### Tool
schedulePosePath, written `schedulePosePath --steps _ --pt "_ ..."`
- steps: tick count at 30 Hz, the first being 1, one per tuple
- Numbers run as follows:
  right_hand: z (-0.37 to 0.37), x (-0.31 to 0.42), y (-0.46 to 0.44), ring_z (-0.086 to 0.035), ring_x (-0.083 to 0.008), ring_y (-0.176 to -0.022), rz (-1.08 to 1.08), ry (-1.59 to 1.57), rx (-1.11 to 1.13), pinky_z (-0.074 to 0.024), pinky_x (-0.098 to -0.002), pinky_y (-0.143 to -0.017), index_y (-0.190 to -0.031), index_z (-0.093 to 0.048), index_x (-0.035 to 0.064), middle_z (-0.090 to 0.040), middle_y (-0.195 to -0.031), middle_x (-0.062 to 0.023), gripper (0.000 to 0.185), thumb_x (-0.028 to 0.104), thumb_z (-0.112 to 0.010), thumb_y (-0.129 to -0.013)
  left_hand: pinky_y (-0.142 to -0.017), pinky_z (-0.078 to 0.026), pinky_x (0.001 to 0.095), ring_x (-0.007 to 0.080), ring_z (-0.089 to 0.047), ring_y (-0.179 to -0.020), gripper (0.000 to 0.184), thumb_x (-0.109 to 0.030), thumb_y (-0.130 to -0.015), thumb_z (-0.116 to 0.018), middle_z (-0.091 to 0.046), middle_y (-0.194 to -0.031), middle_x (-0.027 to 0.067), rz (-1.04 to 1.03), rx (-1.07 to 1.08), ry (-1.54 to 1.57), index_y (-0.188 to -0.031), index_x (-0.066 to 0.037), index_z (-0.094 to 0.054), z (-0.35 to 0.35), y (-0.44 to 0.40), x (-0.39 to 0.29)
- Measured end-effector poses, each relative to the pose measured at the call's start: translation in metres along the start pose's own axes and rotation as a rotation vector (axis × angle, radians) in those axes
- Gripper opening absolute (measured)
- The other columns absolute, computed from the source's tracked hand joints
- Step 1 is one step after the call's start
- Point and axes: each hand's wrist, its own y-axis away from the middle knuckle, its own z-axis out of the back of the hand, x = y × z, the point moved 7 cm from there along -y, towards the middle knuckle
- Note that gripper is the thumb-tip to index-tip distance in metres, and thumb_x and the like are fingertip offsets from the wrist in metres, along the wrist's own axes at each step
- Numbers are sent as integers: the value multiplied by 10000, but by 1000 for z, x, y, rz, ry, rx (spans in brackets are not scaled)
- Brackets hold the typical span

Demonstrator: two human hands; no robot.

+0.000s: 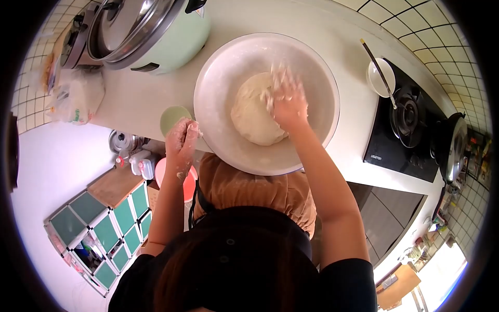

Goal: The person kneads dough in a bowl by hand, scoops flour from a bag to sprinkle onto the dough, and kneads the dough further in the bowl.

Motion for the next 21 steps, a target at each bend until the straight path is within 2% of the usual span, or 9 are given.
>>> schedulePosePath --steps 3,5,8,10,11,14,17,19,21 --pt "-71 -28 26 -299 -254 -1350 -95 -88 385 -290 -415 -1075 -1371 -405 109 -412 -1408 -105 558 290 -548 -863 -555 -359 248 96 -413 -582 220 -187 -910 -509 -493 -651 31 9 -19 35 -838 16 -552 -7 -3 -2" --pt "-62 -48 16 -416 -294 -1250 89 -189 621 -334 -435 -1028 -1376 -400 119 -431 -1382 -123 545 212 -545 -859 -539 -351 246 91 -399 -565 240 -206 -924 -497 -468 -635 11 24 -40 87 -815 2 -547 -11 -2 -6" --pt "5 -36 -28 -501 -328 -1153 -165 -307 452 -371 -447 -981 -1346 -437 111 -480 -1328 -132 515 162 -549 -847 -521 -336 237 89 -386 -555 264 -240 -949 -467 -423 -610 -26 262 18 356 -799 -36 -538 -15 -3 10" --pt "54 -13 -30 -452 -330 -1219 -188 -316 -54 -352 -423 -1025 -1314 -460 52 -468 -1339 -143 512 177 -569 -829 -507 -324 236 94 -386 -550 270 -266 -958 -452 -406 -616 -30 328 59 592 -800 -59 -521 -20 -5 16" --pt "36 0 -15 -418 -326 -1259 37 -28 -214 -328 -425 -1048 -1344 -424 56 -448 -1358 -154 502 211 -511 -875 -500 -319 235 96 -385 -548 273 -279 -963 -444 -397 -618 -32 362 82 711 -801 -70 -512 -23 -6 20" --pt "-52 0 28 -399 -289 -1283 17 39 124 -312 -407 -1061 -1346 -422 40 -423 -1388 -143 467 219 -443 -914 -602 -391 258 147 -495 -669 346 -352 -971 -377 -528 -772 31 353 173 1041 -921 -60 -555 -35 -12 16" --pt "-106 -37 25 -355 -295 -1322 20 -307 383 -291 -414 -1075 -1409 -331 57 -382 -1430 -125 550 346 -409 -946 -866 -395 327 230 -527 -1002 524 -466 -949 -322 -548 -1127 135 325 212 1272 -1184 -44 -527 -47 -17 -5" --pt "-28 -24 5 -313 -282 -1348 -415 -857 461 -271 -402 -1082 -1426 -293 63 -354 -1449 -126 567 363 -399 -956 -1003 -274 360 250 -391 -1200 624 -531 -923 -305 -432 -1306 146 250 334 1385 -1323 -65 -416 -56 -22 -10" --pt "6 -8 5 -238 -266 -1384 -480 -1151 355 -237 -382 -1091 -1423 -314 81 -282 -1483 -153 543 377 -372 -972 -1084 -190 383 260 -296 -1318 704 -575 -902 -306 -351 -1414 139 241 388 1491 -1406 -85 -334 -66 -25 -16"
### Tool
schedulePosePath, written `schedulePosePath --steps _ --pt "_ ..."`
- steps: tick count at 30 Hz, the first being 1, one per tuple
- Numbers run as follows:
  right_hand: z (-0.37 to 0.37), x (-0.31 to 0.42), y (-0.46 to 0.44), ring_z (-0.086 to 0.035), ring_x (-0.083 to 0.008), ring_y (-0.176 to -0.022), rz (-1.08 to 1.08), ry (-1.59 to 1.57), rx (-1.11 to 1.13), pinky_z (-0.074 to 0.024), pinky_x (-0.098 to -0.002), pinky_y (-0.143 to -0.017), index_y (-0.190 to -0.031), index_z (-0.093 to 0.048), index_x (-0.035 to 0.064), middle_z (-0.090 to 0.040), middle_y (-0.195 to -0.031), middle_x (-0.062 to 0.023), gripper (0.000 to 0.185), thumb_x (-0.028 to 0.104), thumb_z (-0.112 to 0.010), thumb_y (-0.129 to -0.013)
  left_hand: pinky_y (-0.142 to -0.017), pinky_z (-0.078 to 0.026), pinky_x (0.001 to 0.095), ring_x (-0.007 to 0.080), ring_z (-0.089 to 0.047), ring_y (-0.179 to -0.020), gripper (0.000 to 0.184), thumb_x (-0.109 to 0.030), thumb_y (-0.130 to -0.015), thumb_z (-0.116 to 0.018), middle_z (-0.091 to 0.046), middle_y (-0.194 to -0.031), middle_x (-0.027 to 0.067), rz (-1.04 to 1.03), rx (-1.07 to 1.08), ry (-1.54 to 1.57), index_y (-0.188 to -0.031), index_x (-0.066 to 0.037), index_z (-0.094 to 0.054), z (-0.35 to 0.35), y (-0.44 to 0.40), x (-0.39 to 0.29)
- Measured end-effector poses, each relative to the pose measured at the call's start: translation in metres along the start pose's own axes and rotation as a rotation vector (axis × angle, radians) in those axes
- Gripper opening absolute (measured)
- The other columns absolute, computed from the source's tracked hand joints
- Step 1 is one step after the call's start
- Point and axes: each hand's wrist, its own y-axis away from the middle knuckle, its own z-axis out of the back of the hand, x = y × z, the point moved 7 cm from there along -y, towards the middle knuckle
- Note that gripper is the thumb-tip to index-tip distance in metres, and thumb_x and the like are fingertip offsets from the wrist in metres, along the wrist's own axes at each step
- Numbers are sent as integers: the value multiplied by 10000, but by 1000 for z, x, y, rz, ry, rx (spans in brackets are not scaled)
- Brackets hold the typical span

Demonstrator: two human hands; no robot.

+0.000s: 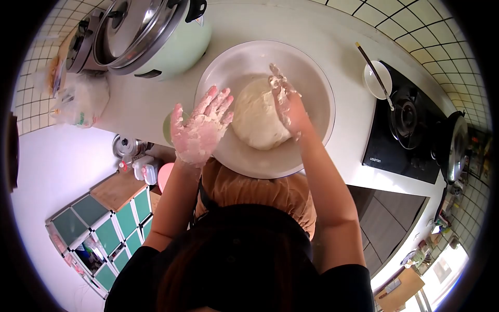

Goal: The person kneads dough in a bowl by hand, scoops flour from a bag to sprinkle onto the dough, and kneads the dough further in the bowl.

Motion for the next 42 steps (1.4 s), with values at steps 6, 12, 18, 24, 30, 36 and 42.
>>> schedulePosePath --steps 6,12,18,24,30,36,42 --pt "-67 61 29 -168 -309 -1397 385 115 -70 -151 -413 -1128 -1411 -337 91 -237 -1496 -144 529 387 -330 -972 -1112 -183 416 244 -284 -1340 723 -600 -892 -338 -350 -1429 86 118 -119 203 -1419 -107 -308 -31 -8 42" --pt "-106 57 42 -98 -409 -1387 348 329 -73 -98 -484 -1129 -1417 -276 21 -232 -1460 -251 591 378 -328 -949 -1123 -130 464 265 -139 -1401 766 -588 -909 -242 -162 -1525 65 -152 -24 -261 -1455 -54 -184 -3 -29 24" --pt "-114 75 67 -33 -359 -1410 359 273 -181 -95 -458 -1128 -1449 -214 53 -129 -1513 -192 580 342 -338 -962 -1116 -25 508 265 -56 -1422 724 -608 -906 -213 -117 -1542 42 -99 -47 -402 -1478 -167 -161 -13 -33 13" --pt "-125 82 70 -131 -358 -1395 316 291 -226 -134 -470 -1118 -1460 -200 83 -117 -1522 -166 577 331 -360 -964 -1100 -61 524 252 -186 -1380 740 -686 -854 -287 -211 -1507 40 82 -172 -248 -1454 -255 -261 -1 -37 -7" --pt "-116 46 20 -235 -381 -1356 259 450 -324 -189 -463 -1113 -1392 -352 57 -305 -1446 -201 520 330 -358 -949 -1105 -173 458 267 -241 -1357 784 -689 -853 -303 -234 -1490 57 279 -106 -73 -1451 -185 -251 -35 -9 2" --pt "-114 61 29 -167 -344 -1390 149 174 -295 -188 -401 -1116 -1450 -238 114 -226 -1501 -139 628 477 -342 -948 -1105 -203 397 224 -256 -1357 744 -652 -887 -284 -264 -1480 42 186 -65 -183 -1458 -176 -235 -33 -9 -2" --pt "-142 81 72 -70 -361 -1408 277 259 -370 -92 -456 -1127 -1467 -116 43 -102 -1520 -195 693 429 -363 -947 -1093 35 558 276 -9 -1423 760 -694 -860 -233 -6 -1553 36 191 72 -288 -1483 -268 -140 1 -30 4"
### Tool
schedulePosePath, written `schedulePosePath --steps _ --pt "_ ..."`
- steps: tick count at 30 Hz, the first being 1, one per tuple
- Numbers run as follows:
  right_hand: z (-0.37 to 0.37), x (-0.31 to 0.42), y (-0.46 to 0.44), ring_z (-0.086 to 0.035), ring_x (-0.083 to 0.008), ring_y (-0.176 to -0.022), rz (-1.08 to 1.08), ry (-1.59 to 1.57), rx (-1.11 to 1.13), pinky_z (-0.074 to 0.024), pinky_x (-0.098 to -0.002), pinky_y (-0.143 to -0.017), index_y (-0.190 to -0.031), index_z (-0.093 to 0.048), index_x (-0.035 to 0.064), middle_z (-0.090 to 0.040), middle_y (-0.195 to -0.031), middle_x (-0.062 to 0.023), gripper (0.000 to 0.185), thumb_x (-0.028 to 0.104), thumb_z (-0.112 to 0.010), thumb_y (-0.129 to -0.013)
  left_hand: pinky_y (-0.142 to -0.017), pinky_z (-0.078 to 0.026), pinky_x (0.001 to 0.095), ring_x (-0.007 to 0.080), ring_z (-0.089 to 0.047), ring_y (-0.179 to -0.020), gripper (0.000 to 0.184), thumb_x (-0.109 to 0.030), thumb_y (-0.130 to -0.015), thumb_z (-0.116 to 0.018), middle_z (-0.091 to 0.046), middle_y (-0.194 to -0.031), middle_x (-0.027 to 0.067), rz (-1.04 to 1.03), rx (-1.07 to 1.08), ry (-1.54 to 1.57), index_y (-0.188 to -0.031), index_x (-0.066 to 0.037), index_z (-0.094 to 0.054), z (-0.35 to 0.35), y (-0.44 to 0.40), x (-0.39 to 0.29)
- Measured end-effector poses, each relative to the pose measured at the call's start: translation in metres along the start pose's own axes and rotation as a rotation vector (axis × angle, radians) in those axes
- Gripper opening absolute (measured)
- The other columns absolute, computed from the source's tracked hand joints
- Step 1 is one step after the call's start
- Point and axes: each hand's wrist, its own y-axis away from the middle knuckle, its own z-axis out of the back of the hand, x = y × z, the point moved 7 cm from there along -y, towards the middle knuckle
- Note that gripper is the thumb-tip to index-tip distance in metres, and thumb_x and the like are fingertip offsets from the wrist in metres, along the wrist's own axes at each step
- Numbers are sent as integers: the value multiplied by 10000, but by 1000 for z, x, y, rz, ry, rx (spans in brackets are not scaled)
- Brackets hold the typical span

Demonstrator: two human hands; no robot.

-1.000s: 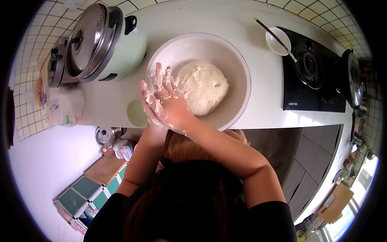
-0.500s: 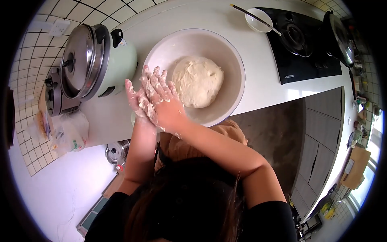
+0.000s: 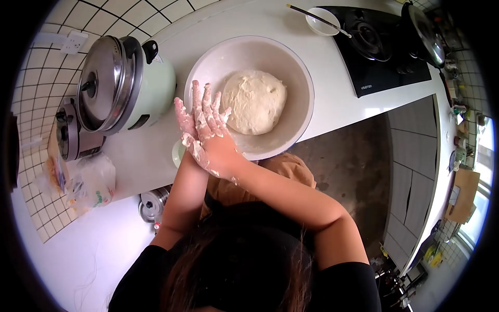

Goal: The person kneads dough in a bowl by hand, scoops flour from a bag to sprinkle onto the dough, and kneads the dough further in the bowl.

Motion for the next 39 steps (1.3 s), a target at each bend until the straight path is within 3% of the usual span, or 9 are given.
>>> schedulePosePath --steps 3,9,12,19,23,28,33,37,39 --pt "-4 5 13 -83 -381 -1400 23 -24 73 -94 -464 -1125 -1441 -165 -10 -132 -1503 -219 652 355 -389 -950 -1095 78 533 271 55 -1425 797 -717 -836 -242 60 -1554 20 85 -58 133 -1484 -267 -126 6 -15 -4" --pt "6 -16 -16 -172 -374 -1382 -69 223 -84 -158 -470 -1116 -1356 -407 37 -208 -1487 -206 485 306 -382 -953 -1072 -258 444 303 -308 -1324 838 -694 -843 -301 -289 -1463 110 188 -41 233 -1459 -130 -220 -5 6 6" --pt "16 -76 -38 -198 -361 -1375 -130 218 54 -176 -420 -1121 -1241 -534 60 -237 -1488 -167 424 316 -342 -964 -1117 -166 453 317 -226 -1363 843 -672 -864 -258 -228 -1479 166 315 88 358 -1443 -61 -196 -40 30 5" --pt "4 -29 -21 -178 -326 -1394 -139 97 -4 -148 -378 -1120 -1441 -274 92 -202 -1497 -194 554 358 -388 -967 -1087 -238 365 262 -353 -1302 816 -663 -851 -384 -366 -1414 100 153 -21 229 -1444 -118 -255 -12 7 3" --pt "-12 24 2 -113 -420 -1385 68 136 -23 -77 -499 -1115 -1450 -237 70 -98 -1510 -228 595 359 -376 -950 -1093 -111 512 270 -108 -1407 822 -765 -794 -266 -102 -1541 25 162 -73 54 -1473 -312 -169 8 -7 4" --pt "12 -56 1 -187 -334 -1390 -110 141 10 -141 -442 -1117 -1439 -292 122 -183 -1515 -153 552 374 -388 -958 -1112 -122 514 333 -198 -1378 801 -694 -859 -234 -199 -1505 109 282 28 343 -1468 -174 -203 -30 17 -4" --pt "85 -110 -5 -592 -288 -1017 -375 6 -269 -424 -310 -915 -1253 -516 56 -602 -1155 -169 380 290 -446 -961 -1079 -234 488 295 -335 -1294 667 -592 -882 -352 -320 -1409 145 280 -34 332 -1379 -148 -357 -15 28 -8" --pt "114 -94 -9 -591 -198 -749 -216 150 -301 -466 -293 -723 -1022 -597 32 -634 -847 -114 227 223 -549 -908 -1024 -314 446 271 -437 -1199 502 -481 -864 -495 -473 -1255 126 183 -208 198 -1227 -134 -485 27 30 -11" --pt "128 -87 -7 -543 -140 -667 -361 145 -303 -451 -279 -645 -927 -586 17 -600 -763 -79 215 228 -574 -893 -814 -409 351 176 -502 -854 206 -347 -882 -537 -516 -853 28 121 -209 247 -848 -146 -512 32 33 -17"
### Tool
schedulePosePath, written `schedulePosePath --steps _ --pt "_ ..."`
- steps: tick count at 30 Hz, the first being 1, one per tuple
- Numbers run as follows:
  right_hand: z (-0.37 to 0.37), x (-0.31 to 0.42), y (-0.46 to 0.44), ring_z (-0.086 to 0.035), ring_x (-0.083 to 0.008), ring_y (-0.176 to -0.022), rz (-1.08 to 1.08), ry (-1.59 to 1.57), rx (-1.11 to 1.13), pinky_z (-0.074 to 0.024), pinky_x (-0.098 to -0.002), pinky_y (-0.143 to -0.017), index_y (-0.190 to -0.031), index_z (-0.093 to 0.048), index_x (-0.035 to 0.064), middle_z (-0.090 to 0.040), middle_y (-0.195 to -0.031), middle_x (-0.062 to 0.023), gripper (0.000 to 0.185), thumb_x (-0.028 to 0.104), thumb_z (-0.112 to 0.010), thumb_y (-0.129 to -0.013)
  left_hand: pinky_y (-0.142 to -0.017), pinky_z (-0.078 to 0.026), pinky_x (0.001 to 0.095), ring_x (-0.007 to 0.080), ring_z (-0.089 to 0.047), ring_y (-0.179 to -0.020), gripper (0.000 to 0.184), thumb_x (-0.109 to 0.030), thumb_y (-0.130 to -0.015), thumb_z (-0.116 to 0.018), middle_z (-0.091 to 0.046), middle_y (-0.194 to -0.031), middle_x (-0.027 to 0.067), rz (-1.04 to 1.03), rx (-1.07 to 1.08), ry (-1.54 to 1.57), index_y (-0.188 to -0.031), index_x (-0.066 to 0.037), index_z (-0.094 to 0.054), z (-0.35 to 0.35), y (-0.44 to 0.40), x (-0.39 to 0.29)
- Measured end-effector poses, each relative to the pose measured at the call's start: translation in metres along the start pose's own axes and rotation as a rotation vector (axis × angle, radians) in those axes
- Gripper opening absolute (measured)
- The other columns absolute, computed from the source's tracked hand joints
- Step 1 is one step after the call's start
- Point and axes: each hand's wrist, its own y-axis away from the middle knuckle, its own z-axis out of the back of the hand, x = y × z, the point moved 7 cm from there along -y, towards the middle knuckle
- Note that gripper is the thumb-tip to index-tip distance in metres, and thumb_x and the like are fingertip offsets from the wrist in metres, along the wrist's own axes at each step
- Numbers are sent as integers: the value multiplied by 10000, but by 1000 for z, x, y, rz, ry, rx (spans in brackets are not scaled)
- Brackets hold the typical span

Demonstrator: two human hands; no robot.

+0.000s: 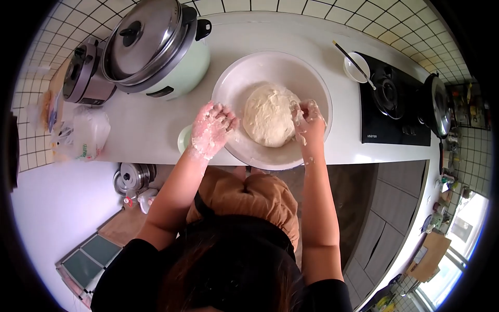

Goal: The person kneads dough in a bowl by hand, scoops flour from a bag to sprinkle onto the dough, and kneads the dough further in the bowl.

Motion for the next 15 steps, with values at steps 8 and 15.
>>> schedulePosePath --steps 8,15 --pt "7 2 -9 -299 -29 -469 -51 -418 48 -219 -205 -423 -799 -469 98 -401 -606 53 197 197 -615 -888 -418 -206 221 71 -193 -437 338 -300 -942 -481 -170 -519 -66 -116 -5 78 -643 -180 -379 28 47 -31" --pt "-63 70 11 -291 -31 -494 -11 -648 360 -214 -202 -439 -802 -382 126 -336 -639 54 194 100 -549 -897 -487 -317 187 44 -290 -509 209 -179 -965 -448 -298 -615 -75 -286 221 205 -1128 -129 -569 64 105 -83"
